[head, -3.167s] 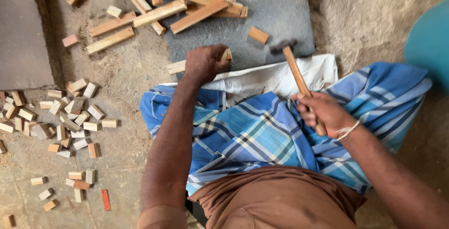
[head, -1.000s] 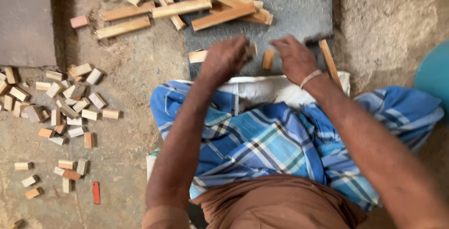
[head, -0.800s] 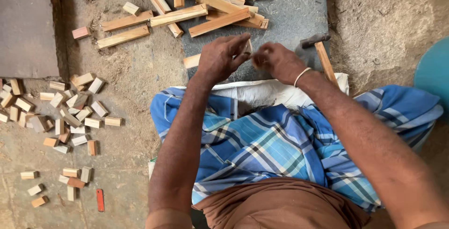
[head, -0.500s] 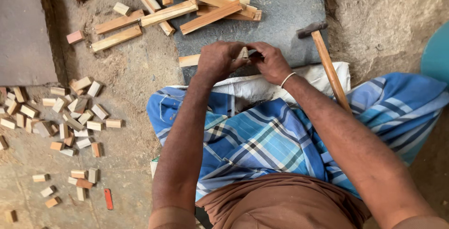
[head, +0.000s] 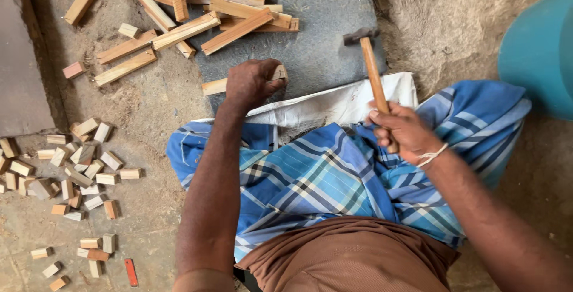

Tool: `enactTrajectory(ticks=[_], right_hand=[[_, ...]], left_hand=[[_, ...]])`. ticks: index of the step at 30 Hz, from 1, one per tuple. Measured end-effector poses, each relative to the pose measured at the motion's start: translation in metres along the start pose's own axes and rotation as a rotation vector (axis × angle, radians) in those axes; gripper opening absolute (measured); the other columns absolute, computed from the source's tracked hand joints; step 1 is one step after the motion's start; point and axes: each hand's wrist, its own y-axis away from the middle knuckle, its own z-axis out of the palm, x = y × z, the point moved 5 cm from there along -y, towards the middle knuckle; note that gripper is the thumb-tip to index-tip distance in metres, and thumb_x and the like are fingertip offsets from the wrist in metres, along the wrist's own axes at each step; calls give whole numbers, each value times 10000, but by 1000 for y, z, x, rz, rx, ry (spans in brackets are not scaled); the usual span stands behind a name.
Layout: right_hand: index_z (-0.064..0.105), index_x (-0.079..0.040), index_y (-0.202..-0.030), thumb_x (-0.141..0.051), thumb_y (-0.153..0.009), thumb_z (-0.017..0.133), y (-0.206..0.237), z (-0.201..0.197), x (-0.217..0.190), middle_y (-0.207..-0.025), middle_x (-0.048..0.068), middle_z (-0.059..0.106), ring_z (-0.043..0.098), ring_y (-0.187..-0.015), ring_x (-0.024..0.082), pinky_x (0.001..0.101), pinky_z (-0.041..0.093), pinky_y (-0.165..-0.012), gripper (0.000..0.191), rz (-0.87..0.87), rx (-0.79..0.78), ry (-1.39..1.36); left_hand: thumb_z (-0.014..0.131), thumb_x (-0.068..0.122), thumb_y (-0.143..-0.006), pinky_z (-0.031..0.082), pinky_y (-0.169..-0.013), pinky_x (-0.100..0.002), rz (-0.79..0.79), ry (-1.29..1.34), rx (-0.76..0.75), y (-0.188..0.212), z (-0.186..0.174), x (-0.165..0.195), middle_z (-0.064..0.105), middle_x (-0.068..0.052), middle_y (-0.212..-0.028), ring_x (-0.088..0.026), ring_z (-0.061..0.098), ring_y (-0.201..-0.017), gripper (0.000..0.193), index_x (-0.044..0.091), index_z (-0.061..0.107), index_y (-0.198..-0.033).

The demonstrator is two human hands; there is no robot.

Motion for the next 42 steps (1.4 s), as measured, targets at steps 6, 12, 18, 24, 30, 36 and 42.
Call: enactTrajectory(ticks=[6,12,18,24,30,36,42], right_hand=[[574,-33,-1068,-337,-1107,549,50,30,-37,-681,69,595,608,-593,221,370,475,-532,307,-715,231,703],[512,-26,-1119,-328,-1076,547,68,59,-59,-710,137,619,656,-610,339,465,493,-533,307,-1000,311,969],[551,-17,-1123,-324,-1046,600,69,66,-71,-816,205,679,659,-683,450,536,513,-568,320,-966,431,1205],[524,-54,-1035,-306,-1105,507,78,63,-63,-808,203,628,641,-703,434,521,522,-605,262,-1146,376,967],[553,-30,-1008,-361,-1055,580,32,48,-48,-790,248,686,660,-723,495,592,511,-619,336,-690,410,1280],[592,-34,-1135,-315,-1007,626,22,37,-70,-976,261,691,658,-914,486,613,501,-797,310,-458,329,1460],[583,-73,-1391,-186,-928,736,-65,139,-158,-1305,162,599,568,-1203,395,495,459,-1035,500,-1233,270,1275]], left_hand=[[808,411,-821,554,-728,-461,39,44,78,4,2,-3,750,-72,-875,-298,712,-828,387,190,757,-1135],[768,450,-838,558,-719,-461,-27,65,45,2,9,-13,751,-78,-903,-292,721,-804,354,212,750,-1099],[762,439,-811,548,-714,-497,16,102,129,3,2,-11,750,-115,-880,-346,705,-807,355,216,761,-1087],[741,390,-836,555,-709,-478,17,44,89,5,5,-7,742,-100,-867,-310,711,-802,336,196,741,-1109],[748,394,-875,550,-764,-455,80,-13,143,-1,18,-19,745,-71,-915,-272,694,-863,330,206,721,-1146],[776,320,-823,430,-1043,-520,114,-354,485,32,40,15,593,-141,-1382,-306,550,-1260,680,61,554,-1410],[741,255,-756,321,-1131,-538,-18,174,244,63,67,20,487,-179,-1419,-341,416,-1391,674,1,534,-1345]])
